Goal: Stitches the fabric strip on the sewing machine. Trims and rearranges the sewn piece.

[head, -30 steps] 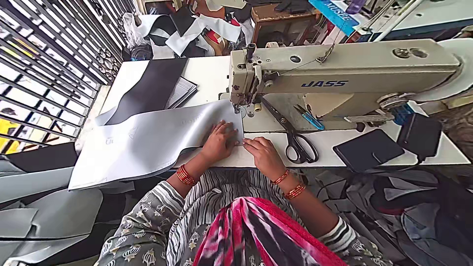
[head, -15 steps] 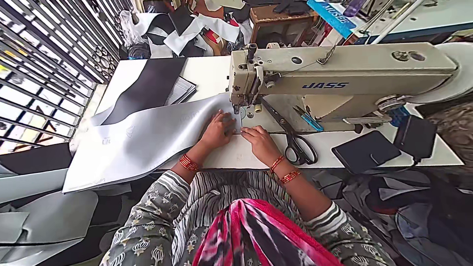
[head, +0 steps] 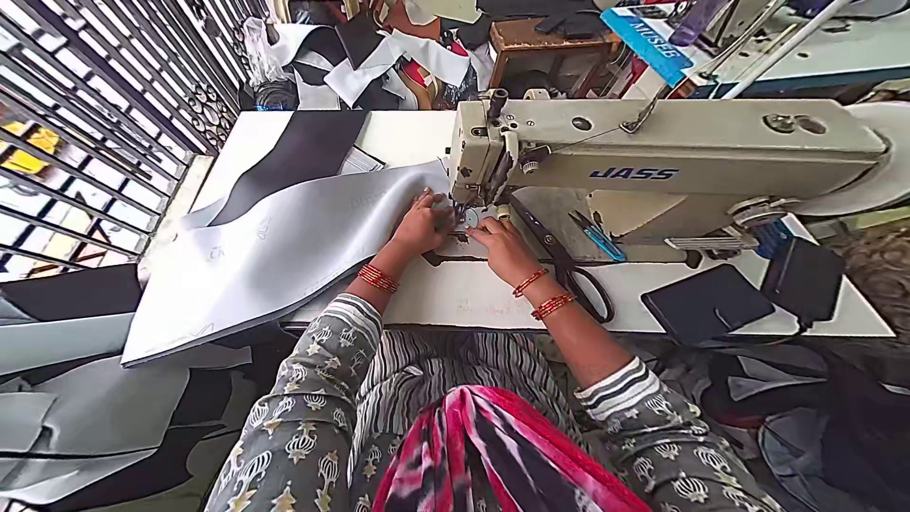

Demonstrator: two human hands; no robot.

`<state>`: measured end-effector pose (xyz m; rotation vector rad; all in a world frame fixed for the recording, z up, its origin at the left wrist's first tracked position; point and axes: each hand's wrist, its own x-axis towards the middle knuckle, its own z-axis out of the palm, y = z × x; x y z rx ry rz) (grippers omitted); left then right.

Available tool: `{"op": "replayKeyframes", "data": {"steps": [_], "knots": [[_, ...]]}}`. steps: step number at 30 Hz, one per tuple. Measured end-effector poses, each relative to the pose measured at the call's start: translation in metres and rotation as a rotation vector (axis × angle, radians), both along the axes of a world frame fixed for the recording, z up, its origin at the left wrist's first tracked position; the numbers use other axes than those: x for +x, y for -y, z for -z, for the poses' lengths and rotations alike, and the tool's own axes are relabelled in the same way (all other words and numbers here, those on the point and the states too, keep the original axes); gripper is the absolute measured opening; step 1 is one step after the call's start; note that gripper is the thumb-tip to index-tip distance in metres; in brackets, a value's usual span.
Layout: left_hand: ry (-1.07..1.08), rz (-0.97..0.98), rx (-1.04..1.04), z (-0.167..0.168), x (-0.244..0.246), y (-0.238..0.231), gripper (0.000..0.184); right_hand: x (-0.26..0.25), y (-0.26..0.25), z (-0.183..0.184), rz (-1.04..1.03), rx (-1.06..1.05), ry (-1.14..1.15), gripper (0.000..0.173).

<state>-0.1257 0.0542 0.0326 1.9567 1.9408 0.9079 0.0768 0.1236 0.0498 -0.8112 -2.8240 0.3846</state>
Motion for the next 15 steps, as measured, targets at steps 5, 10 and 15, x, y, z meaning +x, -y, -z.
{"op": "replayKeyframes", "data": {"steps": [5,10,15], "knots": [[-0.031,-0.007,0.005,0.000,-0.005,-0.009,0.034,-0.006,-0.002,-0.001,0.052,-0.033,0.029,0.054],[-0.072,-0.015,-0.003,0.003,-0.010,-0.016,0.033,0.000,0.000,-0.003,0.074,-0.058,0.012,0.047],[-0.058,-0.016,0.001,0.004,-0.010,-0.016,0.034,0.063,-0.007,-0.023,0.214,0.020,-0.183,0.031]]}}
